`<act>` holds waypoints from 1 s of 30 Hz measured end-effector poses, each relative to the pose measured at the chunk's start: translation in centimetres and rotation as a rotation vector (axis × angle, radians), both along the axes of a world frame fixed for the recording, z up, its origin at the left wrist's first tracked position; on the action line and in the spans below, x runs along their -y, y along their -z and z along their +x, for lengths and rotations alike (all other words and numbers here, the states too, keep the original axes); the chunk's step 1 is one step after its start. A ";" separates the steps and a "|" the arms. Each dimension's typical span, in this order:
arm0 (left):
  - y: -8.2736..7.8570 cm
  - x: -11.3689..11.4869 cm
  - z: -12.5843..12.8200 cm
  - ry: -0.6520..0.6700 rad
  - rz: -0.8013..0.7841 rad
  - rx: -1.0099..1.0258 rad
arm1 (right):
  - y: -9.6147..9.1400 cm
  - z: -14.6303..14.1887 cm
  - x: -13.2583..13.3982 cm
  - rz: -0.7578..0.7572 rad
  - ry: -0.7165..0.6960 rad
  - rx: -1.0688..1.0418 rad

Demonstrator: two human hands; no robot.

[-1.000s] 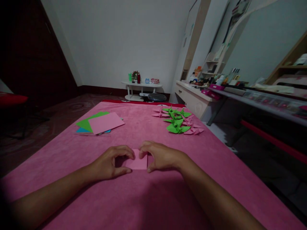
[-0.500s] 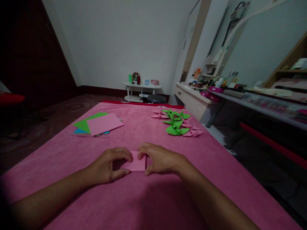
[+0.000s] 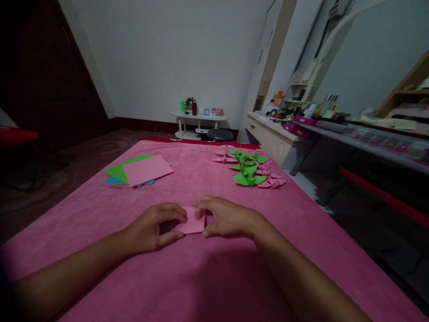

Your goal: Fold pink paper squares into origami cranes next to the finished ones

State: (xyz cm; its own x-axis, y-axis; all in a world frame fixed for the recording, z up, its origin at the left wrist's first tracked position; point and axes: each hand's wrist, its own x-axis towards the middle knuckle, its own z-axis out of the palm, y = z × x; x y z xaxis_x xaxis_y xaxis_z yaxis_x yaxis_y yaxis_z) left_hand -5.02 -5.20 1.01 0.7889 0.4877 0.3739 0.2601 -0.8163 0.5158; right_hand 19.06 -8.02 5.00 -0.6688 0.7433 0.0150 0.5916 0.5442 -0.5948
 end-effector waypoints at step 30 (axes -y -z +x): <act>0.4 -0.4 0.5 -0.075 0.140 -0.010 | 0.6 -0.2 -0.8 0.164 0.076 -0.101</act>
State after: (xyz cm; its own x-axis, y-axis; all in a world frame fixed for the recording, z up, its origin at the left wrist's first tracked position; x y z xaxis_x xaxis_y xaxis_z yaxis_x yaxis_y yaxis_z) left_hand -4.49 -4.78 0.58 0.7565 0.4891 0.4342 0.3277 -0.8580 0.3956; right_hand 18.90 -7.20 4.43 -0.5998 0.7737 0.2041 0.5765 0.5947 -0.5603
